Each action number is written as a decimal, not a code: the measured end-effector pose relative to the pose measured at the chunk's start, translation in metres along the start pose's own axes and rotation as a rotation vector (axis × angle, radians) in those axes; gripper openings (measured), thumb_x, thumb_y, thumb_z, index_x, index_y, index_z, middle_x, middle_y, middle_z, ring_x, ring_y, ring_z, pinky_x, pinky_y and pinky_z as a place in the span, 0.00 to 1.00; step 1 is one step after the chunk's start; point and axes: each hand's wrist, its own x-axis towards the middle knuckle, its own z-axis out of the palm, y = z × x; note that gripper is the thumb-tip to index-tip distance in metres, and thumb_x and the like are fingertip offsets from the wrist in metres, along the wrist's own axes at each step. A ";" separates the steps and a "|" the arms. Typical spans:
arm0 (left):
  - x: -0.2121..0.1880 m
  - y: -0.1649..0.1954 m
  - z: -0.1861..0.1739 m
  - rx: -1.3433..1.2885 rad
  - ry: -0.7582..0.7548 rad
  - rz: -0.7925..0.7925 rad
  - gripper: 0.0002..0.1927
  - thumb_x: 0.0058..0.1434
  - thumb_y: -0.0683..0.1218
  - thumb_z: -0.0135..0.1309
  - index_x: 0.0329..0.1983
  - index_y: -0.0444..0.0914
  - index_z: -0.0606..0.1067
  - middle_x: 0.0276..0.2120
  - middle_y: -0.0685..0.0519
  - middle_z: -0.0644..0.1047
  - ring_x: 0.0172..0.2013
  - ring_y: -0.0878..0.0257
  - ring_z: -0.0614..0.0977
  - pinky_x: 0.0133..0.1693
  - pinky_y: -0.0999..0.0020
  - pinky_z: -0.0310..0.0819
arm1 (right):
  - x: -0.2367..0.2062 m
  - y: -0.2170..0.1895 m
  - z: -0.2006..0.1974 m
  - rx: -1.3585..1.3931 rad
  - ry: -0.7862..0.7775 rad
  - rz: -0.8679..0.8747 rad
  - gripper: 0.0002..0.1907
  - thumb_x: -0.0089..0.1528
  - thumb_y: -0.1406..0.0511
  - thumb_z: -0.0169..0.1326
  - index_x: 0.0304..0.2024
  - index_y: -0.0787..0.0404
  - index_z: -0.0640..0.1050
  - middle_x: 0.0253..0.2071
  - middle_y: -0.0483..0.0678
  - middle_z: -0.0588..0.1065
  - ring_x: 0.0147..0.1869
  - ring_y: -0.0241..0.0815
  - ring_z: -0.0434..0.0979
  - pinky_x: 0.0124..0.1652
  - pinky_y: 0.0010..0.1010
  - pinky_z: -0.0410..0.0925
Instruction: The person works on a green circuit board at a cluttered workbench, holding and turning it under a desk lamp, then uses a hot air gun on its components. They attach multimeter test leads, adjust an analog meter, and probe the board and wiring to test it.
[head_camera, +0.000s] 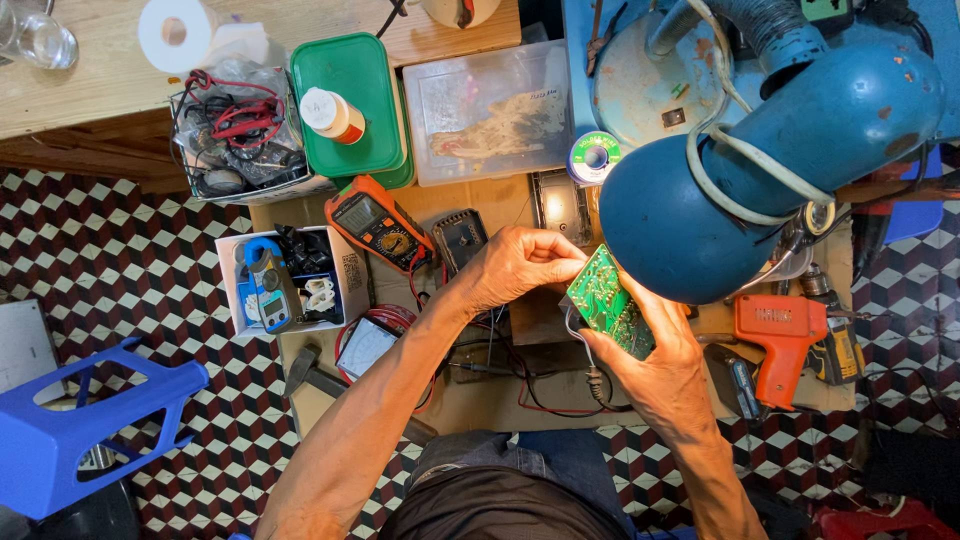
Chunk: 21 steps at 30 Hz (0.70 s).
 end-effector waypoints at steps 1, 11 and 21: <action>0.001 0.001 0.000 0.031 -0.006 0.025 0.11 0.68 0.44 0.57 0.47 0.31 0.80 0.40 0.51 0.84 0.41 0.68 0.84 0.46 0.71 0.81 | 0.000 0.001 -0.001 0.002 -0.005 0.001 0.38 0.54 0.61 0.68 0.65 0.62 0.72 0.62 0.57 0.73 0.67 0.50 0.73 0.62 0.39 0.66; 0.006 0.006 0.004 0.265 0.047 0.130 0.08 0.67 0.44 0.59 0.44 0.33 0.80 0.37 0.55 0.84 0.40 0.72 0.83 0.46 0.73 0.80 | 0.003 0.020 -0.002 0.047 -0.018 0.047 0.36 0.56 0.61 0.67 0.64 0.64 0.72 0.60 0.56 0.74 0.63 0.48 0.75 0.60 0.37 0.67; 0.011 -0.014 0.021 -0.002 0.171 0.046 0.11 0.68 0.44 0.57 0.48 0.31 0.81 0.38 0.54 0.83 0.40 0.71 0.82 0.45 0.74 0.79 | 0.005 0.030 -0.001 0.074 -0.007 0.068 0.34 0.55 0.62 0.67 0.63 0.65 0.73 0.58 0.56 0.76 0.61 0.46 0.77 0.59 0.36 0.68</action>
